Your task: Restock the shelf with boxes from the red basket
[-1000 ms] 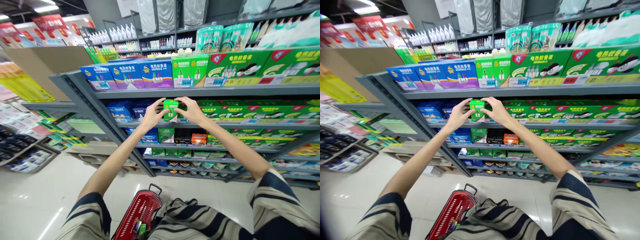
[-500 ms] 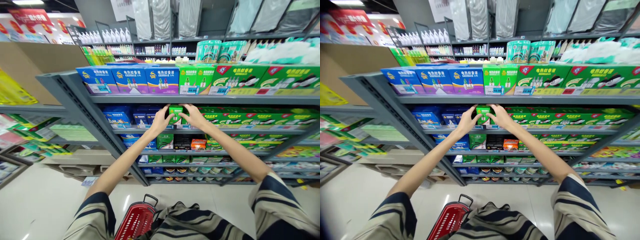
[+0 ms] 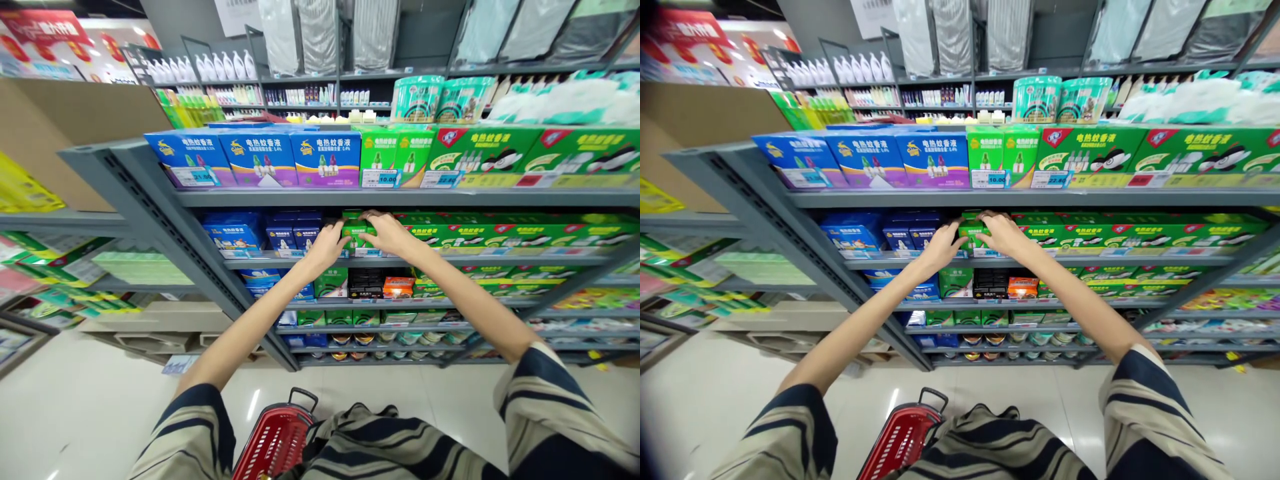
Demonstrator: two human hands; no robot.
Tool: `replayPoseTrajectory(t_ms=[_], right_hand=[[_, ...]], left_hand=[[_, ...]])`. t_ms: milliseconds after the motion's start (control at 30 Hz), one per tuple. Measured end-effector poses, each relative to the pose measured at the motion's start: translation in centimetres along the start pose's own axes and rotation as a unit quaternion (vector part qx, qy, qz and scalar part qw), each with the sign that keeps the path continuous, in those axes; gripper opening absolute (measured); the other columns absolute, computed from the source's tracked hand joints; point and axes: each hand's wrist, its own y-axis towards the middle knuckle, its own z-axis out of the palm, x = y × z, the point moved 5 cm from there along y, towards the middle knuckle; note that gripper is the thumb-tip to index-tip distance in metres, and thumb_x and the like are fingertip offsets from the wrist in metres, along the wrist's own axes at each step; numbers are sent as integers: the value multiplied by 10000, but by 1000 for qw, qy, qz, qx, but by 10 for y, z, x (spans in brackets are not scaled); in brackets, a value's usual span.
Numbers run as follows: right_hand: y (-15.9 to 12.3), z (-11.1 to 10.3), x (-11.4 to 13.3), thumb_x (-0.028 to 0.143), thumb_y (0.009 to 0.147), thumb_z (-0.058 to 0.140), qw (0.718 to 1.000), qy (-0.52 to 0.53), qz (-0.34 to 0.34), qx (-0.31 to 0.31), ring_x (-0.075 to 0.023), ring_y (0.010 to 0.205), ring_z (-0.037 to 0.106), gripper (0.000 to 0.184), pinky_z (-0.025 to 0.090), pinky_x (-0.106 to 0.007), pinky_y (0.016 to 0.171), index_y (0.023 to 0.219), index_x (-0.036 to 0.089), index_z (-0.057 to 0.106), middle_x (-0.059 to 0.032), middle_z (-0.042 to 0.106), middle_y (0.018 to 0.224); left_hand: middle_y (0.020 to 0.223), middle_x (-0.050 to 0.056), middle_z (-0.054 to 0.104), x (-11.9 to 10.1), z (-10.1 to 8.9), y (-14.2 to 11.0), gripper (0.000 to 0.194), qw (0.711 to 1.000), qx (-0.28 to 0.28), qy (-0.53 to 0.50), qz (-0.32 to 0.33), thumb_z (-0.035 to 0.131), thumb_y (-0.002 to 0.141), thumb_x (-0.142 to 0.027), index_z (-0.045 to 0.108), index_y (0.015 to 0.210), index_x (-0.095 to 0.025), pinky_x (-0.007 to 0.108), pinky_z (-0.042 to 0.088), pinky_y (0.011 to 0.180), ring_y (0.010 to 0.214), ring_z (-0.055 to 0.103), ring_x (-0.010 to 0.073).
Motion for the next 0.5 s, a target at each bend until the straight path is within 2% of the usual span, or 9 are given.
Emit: replayPoseTrajectory(t_ms=[67, 133, 233, 300, 400, 500], right_hand=[[-1, -1, 1, 342, 1078, 765, 1000, -2, -10, -2, -379, 1395, 677, 401, 527, -534, 1248, 1417, 130, 728, -172, 716, 1474], [-1, -4, 1, 386, 1100, 732, 999, 16, -24, -16, -358, 1383, 689, 383, 524, -513, 1254, 1385, 131, 744, -167, 737, 1440], [3, -9, -2, 389, 1145, 638, 998, 42, -18, -34, -333, 1447, 658, 456, 504, -480, 1287, 1513, 121, 678, -167, 713, 1502], [8, -10, -7, 354, 1183, 529, 999, 26, 23, -28, -339, 1486, 631, 459, 477, -491, 1313, 1567, 130, 646, -169, 693, 1539], [16, -15, -16, 275, 1194, 409, 995, -26, 100, 4, -381, 1490, 622, 459, 457, -536, 1320, 1537, 113, 668, -204, 682, 1541], [19, -22, -18, 254, 1178, 425, 994, -35, 102, 30, -396, 1470, 631, 456, 472, -546, 1305, 1538, 95, 657, -211, 686, 1532]], left_hand=[[1385, 245, 717, -1, 1, -5, 512, 1000, 21, 12, 10, 629, 1098, -259, 560, 1573, -80, 522, 553, 1166, 1311, 698, 377], [1389, 249, 693, -2, -1, -9, 501, 1000, 16, 17, 16, 635, 1088, -272, 580, 1545, -72, 519, 553, 1175, 1330, 686, 380], [1550, 280, 570, -6, -6, -8, 621, 999, -26, 5, 33, 680, 1053, -310, 522, 1598, -59, 512, 473, 1299, 1521, 563, 384], [1668, 291, 475, -10, -8, 1, 732, 998, -43, -5, 40, 690, 1047, -367, 444, 1665, -63, 509, 400, 1368, 1633, 451, 376], [1735, 271, 458, -15, -3, 23, 844, 999, -3, 0, 44, 720, 1028, -485, 418, 1709, -90, 510, 360, 1396, 1682, 397, 383], [1701, 279, 524, -15, 6, 44, 953, 996, 69, 41, 49, 813, 952, -576, 482, 1684, -64, 551, 334, 1397, 1652, 435, 442]])
